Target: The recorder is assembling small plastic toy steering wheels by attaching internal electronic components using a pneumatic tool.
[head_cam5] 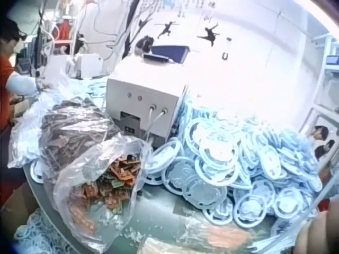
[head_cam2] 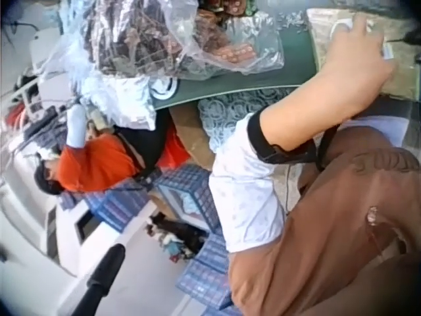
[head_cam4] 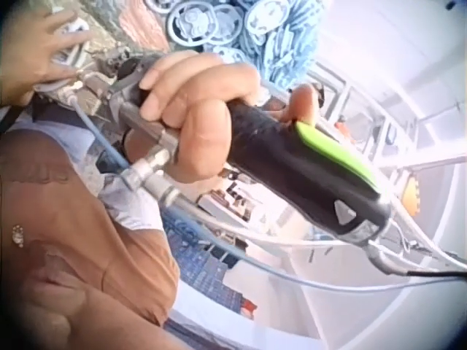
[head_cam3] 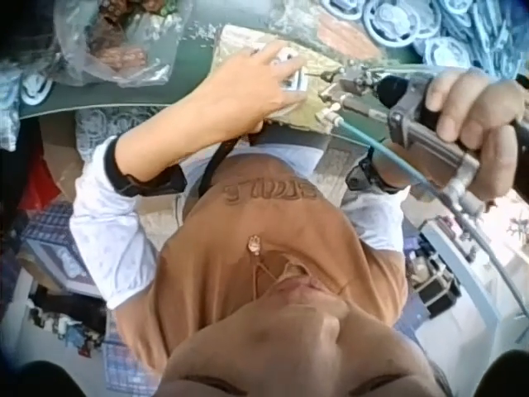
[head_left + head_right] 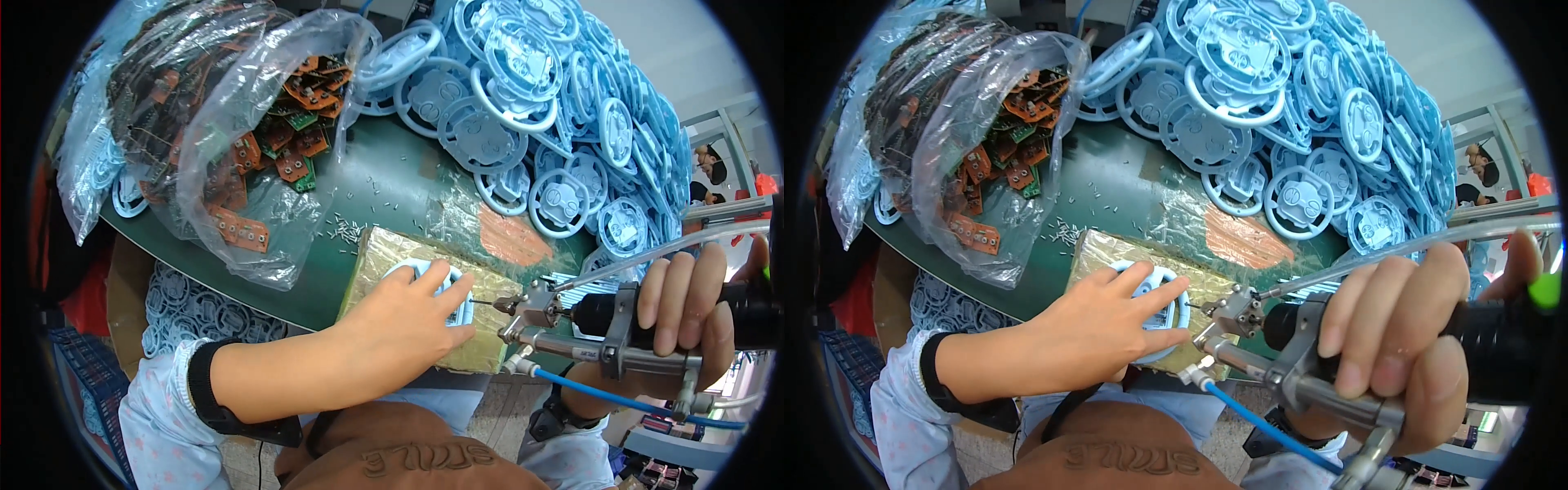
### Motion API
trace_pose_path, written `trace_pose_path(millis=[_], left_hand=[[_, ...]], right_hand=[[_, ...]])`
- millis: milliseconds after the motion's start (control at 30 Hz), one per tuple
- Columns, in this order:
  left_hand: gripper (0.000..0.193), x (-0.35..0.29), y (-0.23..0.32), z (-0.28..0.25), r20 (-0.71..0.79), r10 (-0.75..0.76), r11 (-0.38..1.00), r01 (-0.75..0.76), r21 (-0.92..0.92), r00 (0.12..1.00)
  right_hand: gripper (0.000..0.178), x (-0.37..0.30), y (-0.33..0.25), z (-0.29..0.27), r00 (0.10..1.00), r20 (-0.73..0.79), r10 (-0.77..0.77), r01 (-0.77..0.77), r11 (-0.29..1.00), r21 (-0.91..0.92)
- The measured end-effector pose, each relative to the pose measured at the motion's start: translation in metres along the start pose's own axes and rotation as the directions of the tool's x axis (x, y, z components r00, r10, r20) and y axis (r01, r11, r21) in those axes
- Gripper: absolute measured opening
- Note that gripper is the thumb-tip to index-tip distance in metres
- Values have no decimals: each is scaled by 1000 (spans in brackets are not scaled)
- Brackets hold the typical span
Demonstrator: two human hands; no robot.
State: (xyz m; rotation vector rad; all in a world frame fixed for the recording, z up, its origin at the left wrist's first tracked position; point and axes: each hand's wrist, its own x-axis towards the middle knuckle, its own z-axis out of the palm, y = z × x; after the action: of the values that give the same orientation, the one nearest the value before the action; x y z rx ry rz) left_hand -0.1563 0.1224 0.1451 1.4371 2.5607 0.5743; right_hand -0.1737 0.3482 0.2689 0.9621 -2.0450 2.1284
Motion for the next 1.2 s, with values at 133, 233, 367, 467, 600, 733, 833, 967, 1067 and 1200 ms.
trace_pose_path(millis=[133, 233, 367, 467, 600, 733, 833, 967, 1067, 1200], left_hand=[[77, -15, 2, 19, -115, -137, 955, 100, -280, 984], [81, -16, 8, 9, -174, -98, 979, 63, -197, 980], [80, -25, 2, 13, -171, -173, 970, 138, -199, 970], [56, -24, 1, 16, -289, -116, 974, 53, -219, 950], [49, -24, 0, 22, -305, -124, 976, 61, -208, 944], [76, -25, 1, 29, -275, -164, 970, 104, -218, 947], [72, -29, -10, 12, -192, -104, 949, 39, -313, 976], [70, -29, -13, 10, -152, -84, 939, 27, -342, 985], [71, -27, -9, 15, -183, -108, 946, 45, -320, 977], [65, -25, -4, 21, -320, -154, 939, 38, -341, 935]], right_hand=[[21, -2, -52, -42, 984, 162, 74, -80, 996, 34], [23, 2, -72, -5, 994, 97, 43, -41, 999, -20], [52, 22, -39, 21, 994, 105, -23, 17, 998, 59], [18, 25, -29, 13, 1000, -7, 11, -11, 1000, 18], [16, 28, -9, 15, 999, 48, -16, 10, 994, 110], [16, 34, 9, 36, 994, 53, -96, 90, 991, 102], [19, 39, 18, 28, 996, 77, 53, -59, 996, 72], [32, 31, 24, 32, 993, 12, -115, 115, 993, 36], [16, 37, 13, 37, 991, -77, -112, 118, 989, 84], [42, 45, -39, -9, 983, 155, -100, 94, 995, 46]])
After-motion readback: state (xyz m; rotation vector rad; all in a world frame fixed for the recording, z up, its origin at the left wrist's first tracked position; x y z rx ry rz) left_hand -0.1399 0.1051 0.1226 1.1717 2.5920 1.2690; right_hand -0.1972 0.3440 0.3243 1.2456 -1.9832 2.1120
